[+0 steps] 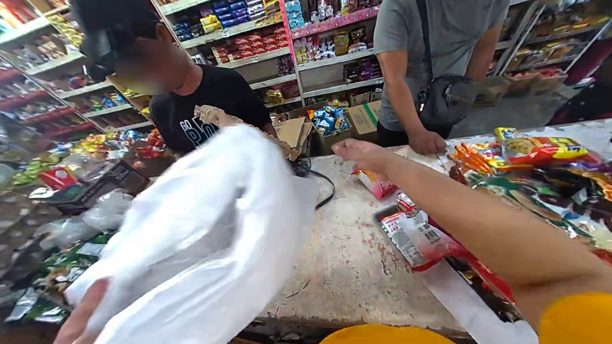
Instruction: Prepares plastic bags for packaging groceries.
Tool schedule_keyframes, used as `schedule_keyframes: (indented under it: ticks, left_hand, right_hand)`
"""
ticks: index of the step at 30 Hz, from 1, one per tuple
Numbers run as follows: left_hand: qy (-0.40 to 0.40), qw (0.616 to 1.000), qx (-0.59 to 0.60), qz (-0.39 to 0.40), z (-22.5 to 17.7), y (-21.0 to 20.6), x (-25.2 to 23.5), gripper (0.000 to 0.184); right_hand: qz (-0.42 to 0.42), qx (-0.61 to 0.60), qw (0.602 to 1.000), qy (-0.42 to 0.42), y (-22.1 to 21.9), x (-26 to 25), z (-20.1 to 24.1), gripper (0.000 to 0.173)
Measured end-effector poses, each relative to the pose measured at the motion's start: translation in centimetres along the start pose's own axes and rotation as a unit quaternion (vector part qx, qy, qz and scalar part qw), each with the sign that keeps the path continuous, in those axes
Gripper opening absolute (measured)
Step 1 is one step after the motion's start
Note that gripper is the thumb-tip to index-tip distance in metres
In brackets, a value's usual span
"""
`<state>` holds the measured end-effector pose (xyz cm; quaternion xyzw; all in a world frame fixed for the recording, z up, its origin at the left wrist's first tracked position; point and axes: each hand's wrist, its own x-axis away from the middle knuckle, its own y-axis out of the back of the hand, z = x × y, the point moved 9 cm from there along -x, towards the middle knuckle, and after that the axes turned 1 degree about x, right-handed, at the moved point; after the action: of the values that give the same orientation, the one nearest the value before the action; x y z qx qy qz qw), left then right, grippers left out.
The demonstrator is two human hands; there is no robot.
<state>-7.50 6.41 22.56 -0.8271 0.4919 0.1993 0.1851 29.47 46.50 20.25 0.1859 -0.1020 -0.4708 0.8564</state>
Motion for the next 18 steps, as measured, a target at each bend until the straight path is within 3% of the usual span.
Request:
schedule_keyframes:
  ticks: [3, 6, 8, 10, 11, 15, 18]
  left_hand:
    - [0.098, 0.988, -0.119, 0.005, 1.4, -4.9, -3.1, 0.061]
    - [0.103, 0.987, -0.123, 0.015, 2.5, -8.6, -4.1, 0.061]
    - [0.105, 0.989, -0.099, 0.039, 3.2, -10.3, -4.2, 0.061]
    - [0.104, 0.991, -0.066, 0.044, 3.8, -10.8, -4.0, 0.062]
    - [0.098, 0.993, -0.047, 0.046, 4.1, -10.8, -4.0, 0.063]
    - [0.052, 0.997, 0.038, 0.053, 5.0, -10.5, -3.7, 0.079]
    - [0.037, 0.99, -0.057, -0.122, 5.2, -9.0, -2.4, 0.089]
  right_hand:
    - [0.013, -0.109, 0.994, 0.029, -0.5, 4.7, 6.0, 0.063]
    - [0.028, -0.053, 0.998, 0.02, -0.2, 8.6, 8.1, 0.065]
    - [0.039, 0.054, 0.998, 0.019, -0.4, 10.0, 6.9, 0.064]
    - [0.015, 0.152, 0.986, 0.064, -0.2, 10.4, 3.3, 0.085]
    - [0.043, 0.147, 0.988, 0.019, -0.6, 10.8, 1.6, 0.085]
    - [0.119, -0.09, 0.981, -0.122, -3.9, 13.1, -3.1, 0.046]
    - [0.109, -0.263, 0.95, -0.131, -6.5, 13.8, -1.4, 0.026]
